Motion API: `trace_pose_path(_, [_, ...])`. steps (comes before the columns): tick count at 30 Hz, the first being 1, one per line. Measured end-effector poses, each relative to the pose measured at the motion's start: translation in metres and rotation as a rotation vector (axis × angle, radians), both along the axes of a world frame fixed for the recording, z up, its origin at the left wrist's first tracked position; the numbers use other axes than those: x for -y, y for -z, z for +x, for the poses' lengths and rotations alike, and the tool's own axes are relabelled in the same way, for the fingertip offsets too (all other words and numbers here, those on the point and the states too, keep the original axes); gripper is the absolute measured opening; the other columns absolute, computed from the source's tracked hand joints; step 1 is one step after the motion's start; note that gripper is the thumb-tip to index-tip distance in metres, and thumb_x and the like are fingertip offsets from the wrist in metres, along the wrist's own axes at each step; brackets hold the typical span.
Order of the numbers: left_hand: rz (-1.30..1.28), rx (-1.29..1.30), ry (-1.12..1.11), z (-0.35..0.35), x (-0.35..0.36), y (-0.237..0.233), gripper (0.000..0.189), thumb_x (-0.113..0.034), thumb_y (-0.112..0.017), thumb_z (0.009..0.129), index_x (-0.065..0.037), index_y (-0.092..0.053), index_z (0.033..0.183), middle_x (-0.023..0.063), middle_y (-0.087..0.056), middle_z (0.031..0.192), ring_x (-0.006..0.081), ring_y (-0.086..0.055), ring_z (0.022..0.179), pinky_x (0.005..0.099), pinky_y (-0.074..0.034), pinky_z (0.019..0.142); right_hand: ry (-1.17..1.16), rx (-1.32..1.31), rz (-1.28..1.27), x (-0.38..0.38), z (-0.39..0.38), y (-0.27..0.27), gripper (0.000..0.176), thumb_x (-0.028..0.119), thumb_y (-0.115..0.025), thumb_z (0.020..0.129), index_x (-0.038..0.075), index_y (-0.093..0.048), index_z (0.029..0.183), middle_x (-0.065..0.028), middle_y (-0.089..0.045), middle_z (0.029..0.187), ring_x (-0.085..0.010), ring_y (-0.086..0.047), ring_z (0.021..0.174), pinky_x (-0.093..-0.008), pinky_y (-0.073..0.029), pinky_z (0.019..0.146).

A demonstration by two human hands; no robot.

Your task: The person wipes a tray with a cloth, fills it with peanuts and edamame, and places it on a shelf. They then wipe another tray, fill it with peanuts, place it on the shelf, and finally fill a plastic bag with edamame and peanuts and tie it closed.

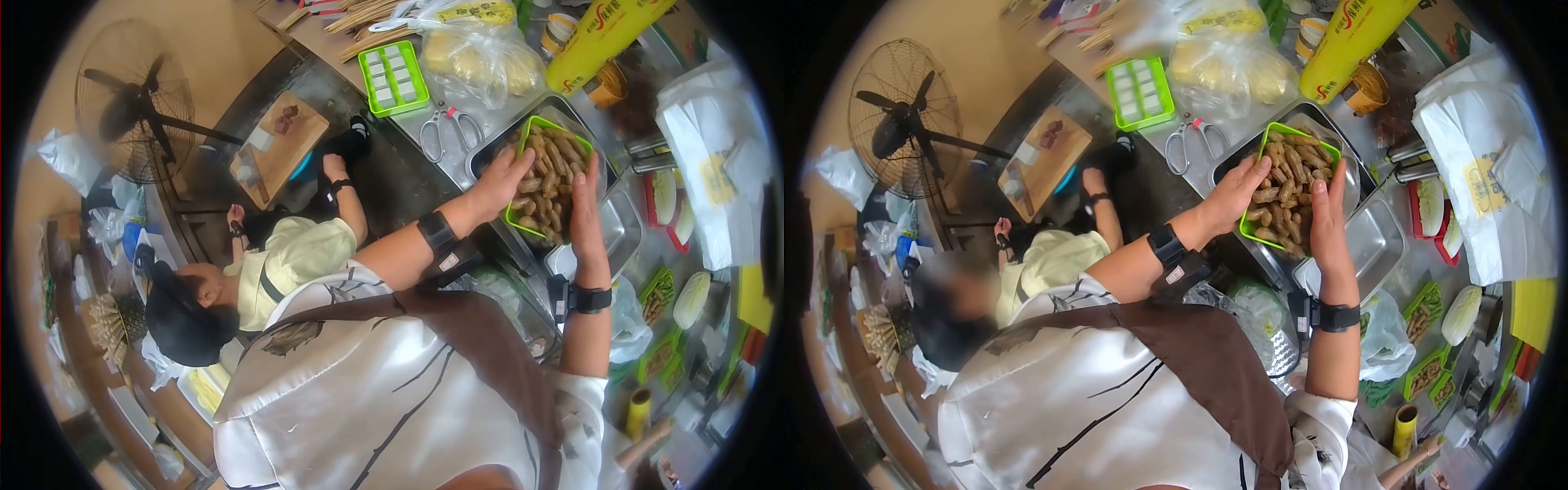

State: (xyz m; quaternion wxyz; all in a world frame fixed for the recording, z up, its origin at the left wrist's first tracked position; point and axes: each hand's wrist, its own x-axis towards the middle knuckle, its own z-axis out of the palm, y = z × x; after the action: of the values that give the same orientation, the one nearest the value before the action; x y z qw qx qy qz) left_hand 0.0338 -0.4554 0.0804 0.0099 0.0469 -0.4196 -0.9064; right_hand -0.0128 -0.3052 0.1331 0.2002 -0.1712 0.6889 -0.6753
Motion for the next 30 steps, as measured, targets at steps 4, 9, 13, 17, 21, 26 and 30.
trace_pose_path(4, [0.024,0.031,-0.01,-0.001,0.002,0.008,0.051,-0.043,-0.04,0.096,-0.002,-0.042,0.127,0.0093,-0.052,0.122,0.0166,-0.053,0.108,0.0311,-0.044,0.092,0.009,0.009,-0.009,0.0,0.001,-0.002,0.058,0.041,-0.034,0.098,0.0,-0.028,0.138,-0.0135,-0.034,0.14,-0.0203,-0.03,0.131,-0.0318,-0.022,0.108])
trace_pose_path(9, [-0.197,0.139,0.102,0.001,0.013,0.019,0.056,-0.046,-0.04,0.095,-0.004,-0.04,0.131,0.0109,-0.05,0.126,0.0235,-0.053,0.111,0.0401,-0.047,0.092,-0.017,-0.217,0.342,-0.01,-0.01,0.029,0.04,0.03,-0.038,0.097,-0.001,-0.042,0.121,-0.0154,-0.052,0.113,-0.0259,-0.046,0.114,-0.0319,-0.035,0.099])
trace_pose_path(13, [0.035,0.098,0.174,0.001,0.003,-0.019,0.066,-0.052,-0.036,0.094,-0.003,-0.03,0.138,0.0149,-0.041,0.137,0.0283,-0.048,0.119,0.0419,-0.042,0.099,0.341,-0.147,0.188,-0.024,-0.012,0.01,0.07,0.046,-0.042,0.093,-0.004,-0.028,0.138,-0.0241,-0.028,0.143,-0.0319,-0.027,0.134,-0.0358,-0.02,0.11])
trace_pose_path(17, [-0.044,0.146,0.177,0.005,0.008,-0.022,0.057,-0.043,-0.033,0.098,-0.002,-0.031,0.137,0.014,-0.042,0.135,0.0278,-0.05,0.117,0.0414,-0.044,0.097,0.545,-0.051,0.11,-0.098,-0.039,-0.009,0.051,0.039,-0.046,0.094,-0.002,-0.048,0.125,-0.0156,-0.053,0.124,-0.0222,-0.048,0.116,-0.032,-0.036,0.098])
trace_pose_path(21, [-0.127,-0.003,0.197,0.003,0.011,-0.053,0.062,-0.047,-0.035,0.096,-0.004,-0.029,0.14,0.0132,-0.039,0.139,0.0275,-0.044,0.123,0.0424,-0.039,0.101,0.851,0.018,-0.166,-0.197,-0.063,-0.035,0.038,0.036,-0.051,0.092,0.001,-0.061,0.103,-0.006,-0.065,0.094,-0.0151,-0.06,0.091,-0.03,-0.05,0.074])
trace_pose_path(26, [-0.255,0.039,0.255,-0.001,0.008,-0.058,0.062,-0.048,-0.035,0.096,-0.005,-0.03,0.139,0.0126,-0.038,0.139,0.0279,-0.043,0.124,0.0432,-0.038,0.102,0.832,0.079,-0.109,-0.215,-0.001,-0.061,0.049,0.046,-0.053,0.089,0.004,-0.054,0.112,-0.0097,-0.059,0.102,-0.0202,-0.06,0.091,-0.0328,-0.052,0.07])
trace_pose_path(30, [-0.3,0.104,0.311,0.006,-0.055,-0.073,0.063,-0.049,-0.035,0.096,-0.003,-0.031,0.138,0.0135,-0.041,0.136,0.0288,-0.048,0.119,0.042,-0.042,0.098,0.369,0.17,-0.137,-0.172,0.069,-0.028,0.066,0.052,-0.049,0.089,0.003,-0.036,0.131,-0.0141,-0.046,0.125,-0.0245,-0.056,0.102,-0.0353,-0.052,0.076])
